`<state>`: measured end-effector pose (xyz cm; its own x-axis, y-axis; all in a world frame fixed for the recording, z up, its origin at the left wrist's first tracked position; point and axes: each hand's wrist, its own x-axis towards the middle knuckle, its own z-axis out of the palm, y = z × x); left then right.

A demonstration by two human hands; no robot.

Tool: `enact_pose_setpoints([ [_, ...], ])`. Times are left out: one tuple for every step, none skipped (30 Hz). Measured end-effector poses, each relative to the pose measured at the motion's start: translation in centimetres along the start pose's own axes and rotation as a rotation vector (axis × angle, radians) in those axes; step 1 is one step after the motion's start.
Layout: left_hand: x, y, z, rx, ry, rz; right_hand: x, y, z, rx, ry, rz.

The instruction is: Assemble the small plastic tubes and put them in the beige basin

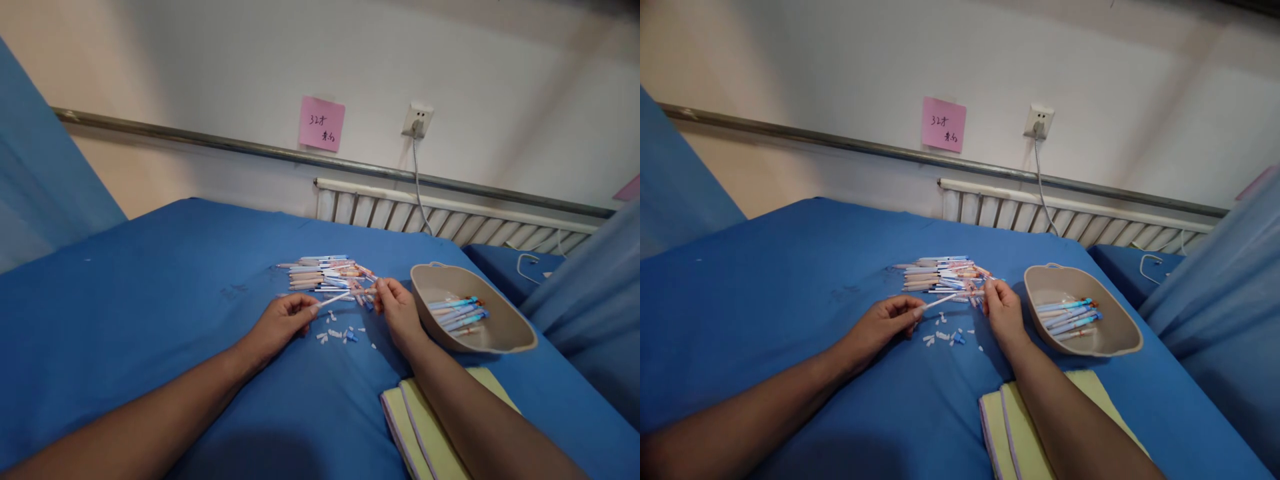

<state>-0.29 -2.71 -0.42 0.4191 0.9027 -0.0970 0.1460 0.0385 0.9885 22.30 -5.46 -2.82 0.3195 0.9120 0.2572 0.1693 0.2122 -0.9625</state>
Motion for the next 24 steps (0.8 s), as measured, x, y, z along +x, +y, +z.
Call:
enact_pose_setpoints([
  [0.0,0.0,0.0,0.009,-0.002,0.003,0.0,-0.1,0.0,-0.028,-0.011,-0.016],
  [0.0,0.0,0.0,0.020,-0.006,0.007,-0.1,-0.2,0.0,-0.060,-0.021,-0.035],
  [0.0,0.1,0.0,0.033,-0.011,0.012,-0.2,-0.3,0.0,-0.092,-0.032,-0.053],
  [-0.1,0.1,0.0,0.048,-0.017,0.017,-0.3,-0.4,0.1,-0.118,-0.047,-0.067],
  [-0.1,0.2,0.1,0.068,-0.023,0.025,-0.4,-0.5,0.2,-0.137,-0.069,-0.078],
  [-0.2,0.2,0.1,0.089,-0.026,0.036,-0.6,-0.5,0.4,-0.146,-0.101,-0.084],
  [-0.3,0.3,0.1,0.109,-0.026,0.049,-0.8,-0.6,0.5,-0.143,-0.144,-0.083],
  [-0.4,0.3,0.1,0.129,-0.026,0.063,-0.9,-0.6,0.7,-0.129,-0.195,-0.075],
  [-0.4,0.4,0.1,0.146,-0.024,0.074,-1.1,-0.5,0.9,-0.112,-0.246,-0.065],
  [-0.5,0.4,0.1,0.162,-0.022,0.081,-1.3,-0.5,1.0,-0.098,-0.289,-0.056],
  [-0.5,0.4,0.1,0.174,-0.022,0.084,-1.4,-0.5,1.1,-0.092,-0.323,-0.047],
  [-0.6,0.4,0.1,0.183,-0.024,0.081,-1.5,-0.5,1.2,-0.094,-0.348,-0.041],
  [-0.6,0.4,0.1,0.189,-0.026,0.075,-1.6,-0.6,1.2,-0.105,-0.367,-0.040],
  [-0.6,0.4,0.1,0.187,-0.030,0.066,-1.8,-0.7,1.2,-0.124,-0.387,-0.046],
  [-0.6,0.4,0.1,0.180,-0.039,0.055,-1.9,-0.8,1.2,-0.150,-0.405,-0.063],
  [-0.6,0.4,0.2,0.167,-0.049,0.045,-2.0,-1.0,1.2,-0.181,-0.424,-0.087],
  [-0.7,0.4,0.2,0.153,-0.060,0.034,-2.1,-1.1,1.2,-0.214,-0.440,-0.115],
  [-0.7,0.4,0.2,0.140,-0.069,0.026,-2.2,-1.3,1.1,-0.247,-0.453,-0.141],
  [-0.7,0.4,0.3,0.131,-0.075,0.021,-2.3,-1.5,1.1,-0.275,-0.463,-0.160],
  [-0.7,0.4,0.3,0.128,-0.078,0.021,-2.4,-1.6,1.1,-0.296,-0.471,-0.169],
  [-0.8,0.4,0.3,0.132,-0.079,0.029,-2.5,-1.6,1.1,-0.309,-0.476,-0.173],
  [-0.8,0.4,0.3,0.143,-0.082,0.043,-2.5,-1.7,1.2,-0.319,-0.479,-0.178],
  [-0.8,0.4,0.3,0.157,-0.085,0.064,-2.5,-1.7,1.2,-0.328,-0.473,-0.190],
  [-0.8,0.4,0.3,0.170,-0.088,0.086,-2.5,-1.6,1.2,-0.337,-0.461,-0.207],
])
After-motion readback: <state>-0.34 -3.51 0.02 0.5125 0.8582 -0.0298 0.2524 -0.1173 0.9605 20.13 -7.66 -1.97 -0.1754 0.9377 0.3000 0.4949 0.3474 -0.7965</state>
